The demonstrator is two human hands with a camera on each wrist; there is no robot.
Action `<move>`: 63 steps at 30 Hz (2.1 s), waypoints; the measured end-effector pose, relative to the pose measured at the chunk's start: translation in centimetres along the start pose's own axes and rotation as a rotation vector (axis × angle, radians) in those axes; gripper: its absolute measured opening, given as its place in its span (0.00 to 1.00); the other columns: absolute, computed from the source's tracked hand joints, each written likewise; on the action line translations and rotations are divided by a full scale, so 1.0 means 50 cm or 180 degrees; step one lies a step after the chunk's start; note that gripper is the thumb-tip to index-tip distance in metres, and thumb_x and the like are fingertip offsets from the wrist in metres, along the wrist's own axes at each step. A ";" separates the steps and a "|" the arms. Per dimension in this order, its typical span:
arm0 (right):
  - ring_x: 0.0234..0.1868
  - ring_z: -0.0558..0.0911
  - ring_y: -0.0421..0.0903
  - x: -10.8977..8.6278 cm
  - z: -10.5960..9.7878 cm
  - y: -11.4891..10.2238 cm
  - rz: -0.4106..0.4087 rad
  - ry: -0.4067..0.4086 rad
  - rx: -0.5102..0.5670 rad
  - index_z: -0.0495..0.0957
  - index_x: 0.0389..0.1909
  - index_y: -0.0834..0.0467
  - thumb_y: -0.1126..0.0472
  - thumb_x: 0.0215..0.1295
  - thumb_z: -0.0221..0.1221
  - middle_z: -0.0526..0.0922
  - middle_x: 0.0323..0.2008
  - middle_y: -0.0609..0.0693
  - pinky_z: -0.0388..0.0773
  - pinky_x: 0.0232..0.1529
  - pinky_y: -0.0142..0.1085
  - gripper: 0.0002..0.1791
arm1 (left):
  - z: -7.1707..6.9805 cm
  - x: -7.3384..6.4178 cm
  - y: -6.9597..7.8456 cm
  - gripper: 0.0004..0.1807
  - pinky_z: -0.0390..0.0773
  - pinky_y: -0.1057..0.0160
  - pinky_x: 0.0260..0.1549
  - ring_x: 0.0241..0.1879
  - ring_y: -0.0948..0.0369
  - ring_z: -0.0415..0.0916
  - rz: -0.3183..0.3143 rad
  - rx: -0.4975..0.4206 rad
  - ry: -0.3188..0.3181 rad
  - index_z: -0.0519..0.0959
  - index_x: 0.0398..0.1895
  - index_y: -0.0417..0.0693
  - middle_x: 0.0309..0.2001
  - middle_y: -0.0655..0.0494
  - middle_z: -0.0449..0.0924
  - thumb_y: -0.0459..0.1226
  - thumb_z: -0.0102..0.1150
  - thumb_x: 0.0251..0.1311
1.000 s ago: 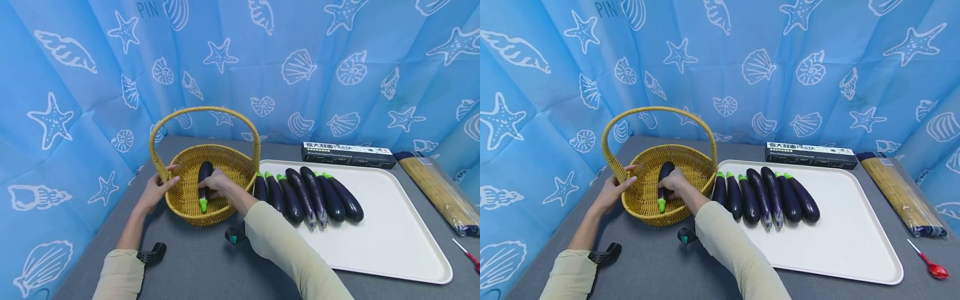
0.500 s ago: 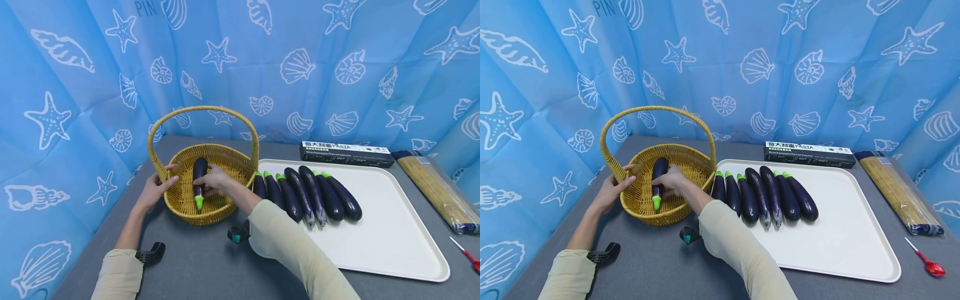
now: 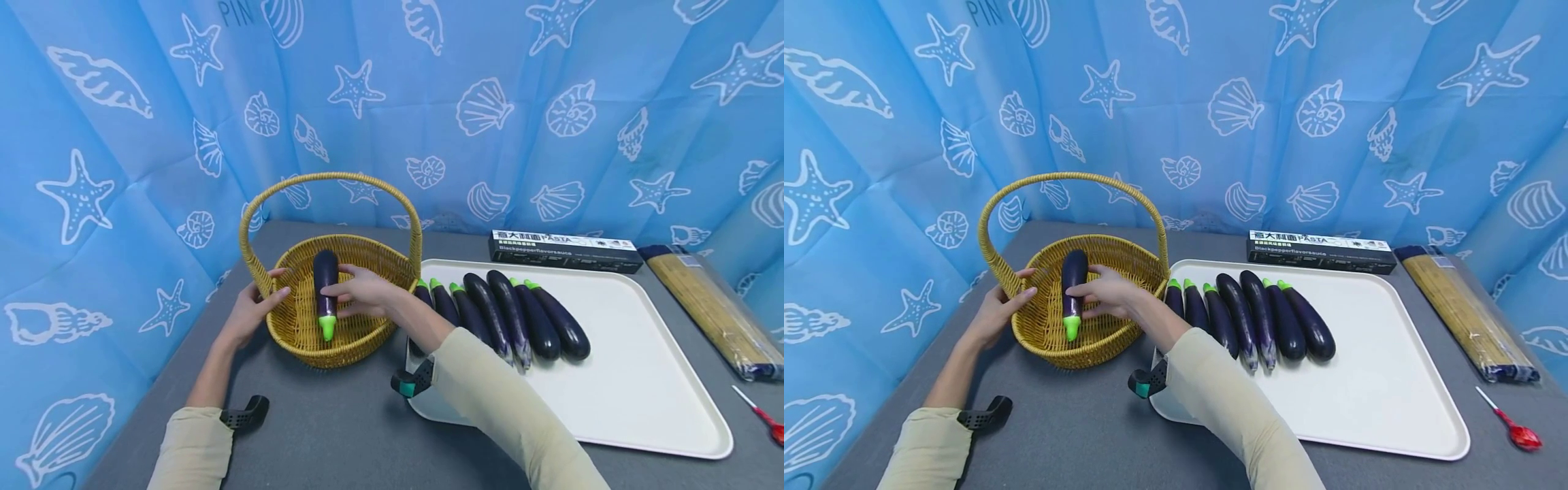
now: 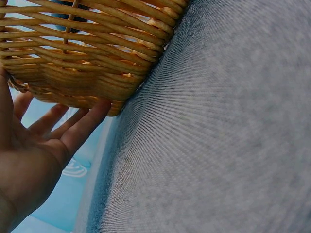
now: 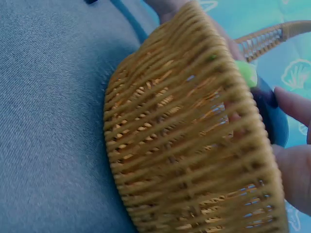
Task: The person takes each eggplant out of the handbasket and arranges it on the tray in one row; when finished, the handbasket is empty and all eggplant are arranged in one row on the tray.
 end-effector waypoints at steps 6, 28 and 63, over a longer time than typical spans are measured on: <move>0.62 0.67 0.60 -0.037 -0.012 -0.011 -0.0162 -0.0369 0.0156 0.43 0.75 0.53 0.67 0.69 0.54 0.63 0.63 0.63 0.73 0.50 0.48 0.40 | 0.000 -0.002 0.002 0.33 0.73 0.63 0.38 0.44 0.56 0.70 0.0007 0.0053 -0.0013 0.59 0.71 0.44 0.53 0.36 0.66 0.45 0.55 0.67; 0.63 0.66 0.57 -0.189 -0.091 -0.013 -0.0755 -0.1152 0.0042 0.45 0.75 0.57 0.62 0.66 0.59 0.61 0.66 0.63 0.67 0.56 0.54 0.42 | 0.002 -0.004 0.004 0.31 0.76 0.65 0.35 0.41 0.61 0.73 0.0058 -0.0058 -0.0032 0.60 0.71 0.43 0.48 0.40 0.69 0.42 0.54 0.68; 0.57 0.75 0.51 -0.406 -0.412 0.043 -0.0971 -0.0193 -0.0209 0.56 0.70 0.58 0.67 0.74 0.44 0.74 0.59 0.51 0.72 0.53 0.43 0.25 | -0.004 -0.018 0.002 0.33 0.71 0.70 0.42 0.49 0.64 0.67 -0.0075 -0.0027 -0.0004 0.57 0.72 0.42 0.61 0.36 0.61 0.43 0.54 0.68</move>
Point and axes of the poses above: each hand's wrist, its own x-axis towards the middle knuckle, its own z-axis out of the palm, y = z × x, the point moved 6 cm from there along x, towards the middle knuckle
